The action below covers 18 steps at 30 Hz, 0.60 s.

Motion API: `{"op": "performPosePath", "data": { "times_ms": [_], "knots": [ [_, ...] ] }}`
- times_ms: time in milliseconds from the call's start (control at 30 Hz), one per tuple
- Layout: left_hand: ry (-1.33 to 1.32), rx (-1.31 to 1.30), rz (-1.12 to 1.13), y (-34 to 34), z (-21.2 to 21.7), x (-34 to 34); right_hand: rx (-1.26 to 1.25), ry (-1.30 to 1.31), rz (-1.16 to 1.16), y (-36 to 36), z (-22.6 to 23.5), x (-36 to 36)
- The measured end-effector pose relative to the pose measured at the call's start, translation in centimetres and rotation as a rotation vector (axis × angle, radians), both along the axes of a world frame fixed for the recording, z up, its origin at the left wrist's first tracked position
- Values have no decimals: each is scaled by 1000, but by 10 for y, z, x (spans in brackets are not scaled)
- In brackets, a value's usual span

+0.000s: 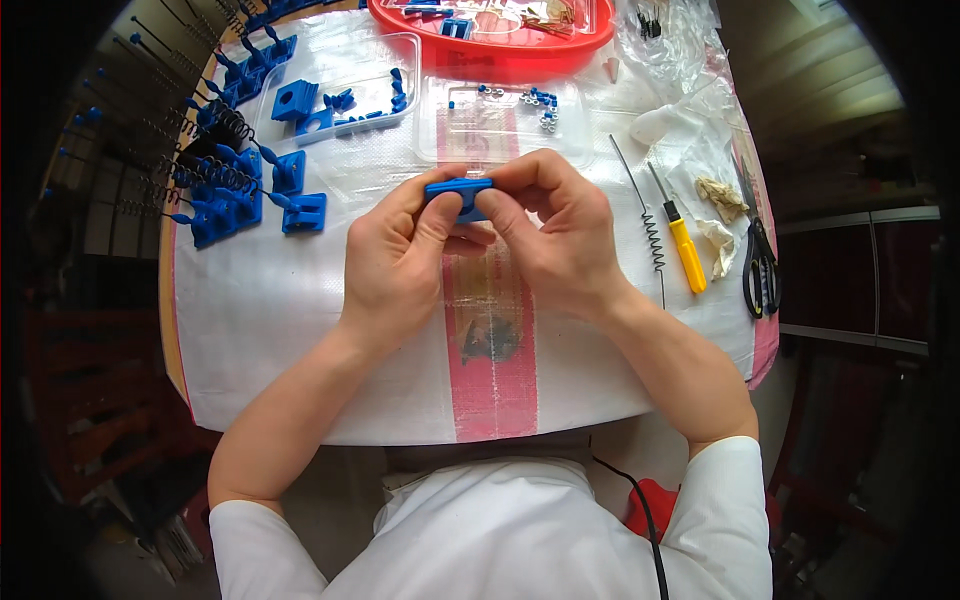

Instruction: The recorder assembles small blue plastic blocks with springs and other components on a workspace.

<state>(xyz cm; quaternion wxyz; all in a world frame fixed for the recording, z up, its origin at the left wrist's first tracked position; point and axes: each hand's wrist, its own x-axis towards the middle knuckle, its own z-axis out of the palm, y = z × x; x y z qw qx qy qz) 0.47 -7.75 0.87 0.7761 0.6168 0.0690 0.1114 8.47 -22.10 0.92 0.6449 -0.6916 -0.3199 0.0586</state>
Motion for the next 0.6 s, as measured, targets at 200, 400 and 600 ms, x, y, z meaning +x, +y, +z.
{"op": "performPosePath", "data": {
  "times_ms": [200, 400, 600],
  "knots": [
    [1, 191, -84, 10, 1, 1, -1, 275, 66, -5, 13, 4],
    [52, -58, -146, 7, 10, 0, -290, 121, 138, -15, 13, 7],
    [62, -118, -315, 21, 10, -1, -168, 229, 297, -15, 17, 8]
  ]
}}
